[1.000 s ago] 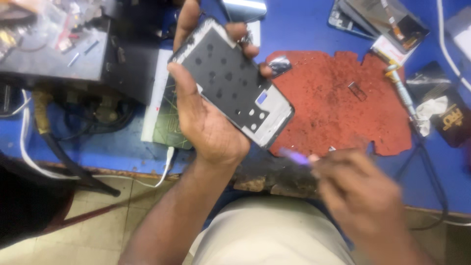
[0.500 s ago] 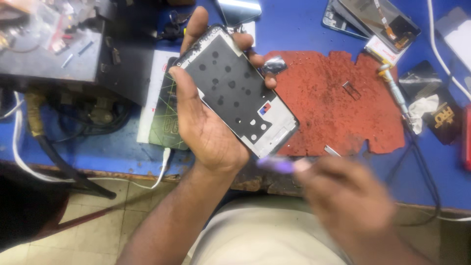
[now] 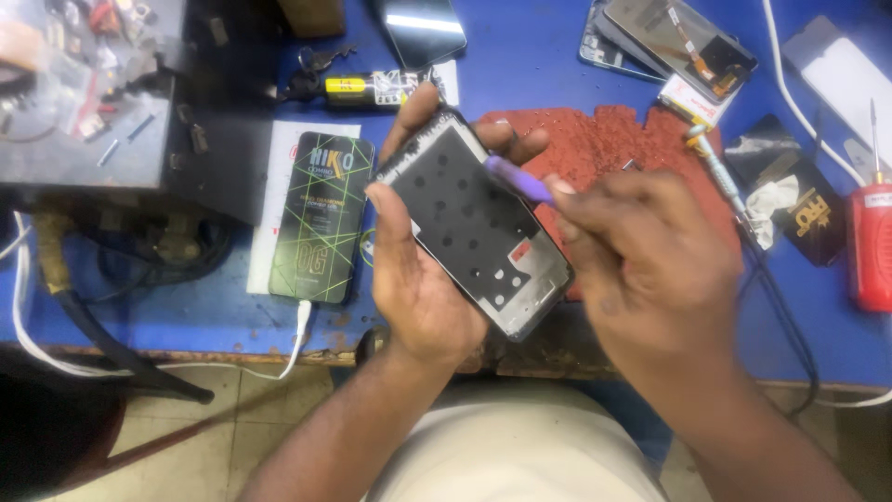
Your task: The person uses a purple plastic tool to pry and separate the back cover of a disassembled smartphone. They work along the edges of the device, attempting to release the casing from the internal frame.
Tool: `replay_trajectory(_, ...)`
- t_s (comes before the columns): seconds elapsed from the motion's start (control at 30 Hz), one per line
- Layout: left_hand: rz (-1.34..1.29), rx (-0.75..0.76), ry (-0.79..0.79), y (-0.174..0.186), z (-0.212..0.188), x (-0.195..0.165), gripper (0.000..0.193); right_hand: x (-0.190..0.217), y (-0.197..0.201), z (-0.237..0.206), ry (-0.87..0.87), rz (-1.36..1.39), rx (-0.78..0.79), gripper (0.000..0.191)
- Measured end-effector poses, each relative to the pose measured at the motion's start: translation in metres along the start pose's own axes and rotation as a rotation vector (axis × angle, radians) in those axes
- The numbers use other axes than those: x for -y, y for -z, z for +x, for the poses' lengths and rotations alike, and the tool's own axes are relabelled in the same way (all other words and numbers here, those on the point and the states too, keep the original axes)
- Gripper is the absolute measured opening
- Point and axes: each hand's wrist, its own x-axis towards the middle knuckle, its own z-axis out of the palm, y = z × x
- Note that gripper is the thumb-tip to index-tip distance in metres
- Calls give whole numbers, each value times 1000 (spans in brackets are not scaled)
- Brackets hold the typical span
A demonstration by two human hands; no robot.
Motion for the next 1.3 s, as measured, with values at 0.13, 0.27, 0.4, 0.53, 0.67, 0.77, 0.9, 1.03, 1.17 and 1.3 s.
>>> replay_trajectory(0.13,9,27,-11,3,1,-6,58,-1,-10,-3,-24,12,52,19)
replay_trajectory(0.27,24,21,-88,22,16,-21,57,-9,7,-12,-180,31,276,20)
replay_trajectory(0.4,43,22,-86,24,17,-23,57,-20,30,-24,-301,-68,112,17)
replay_trajectory(0.53,54,36,-20,10,13,-13,56,-21,36,-21,-241,-1,-13,14)
replay_trajectory(0.67,90,-36,63,2,9,-12,60,-11,32,-7,-197,66,-19,14)
replay_trajectory(0.77,76,-81,118,-3,4,-10,60,-4,25,-1,-214,83,-17,17)
replay_trajectory(0.9,110,-122,176,-14,-4,-1,62,-1,5,7,27,14,-28,19)
replay_trajectory(1.03,158,-112,151,-15,1,-4,56,1,-11,7,-62,65,24,19)
replay_trajectory(1.17,202,-106,67,1,14,-19,56,-1,8,-7,-101,-45,213,21)
replay_trajectory(1.3,121,-72,144,1,10,-17,61,-14,29,-18,-163,-111,99,20)
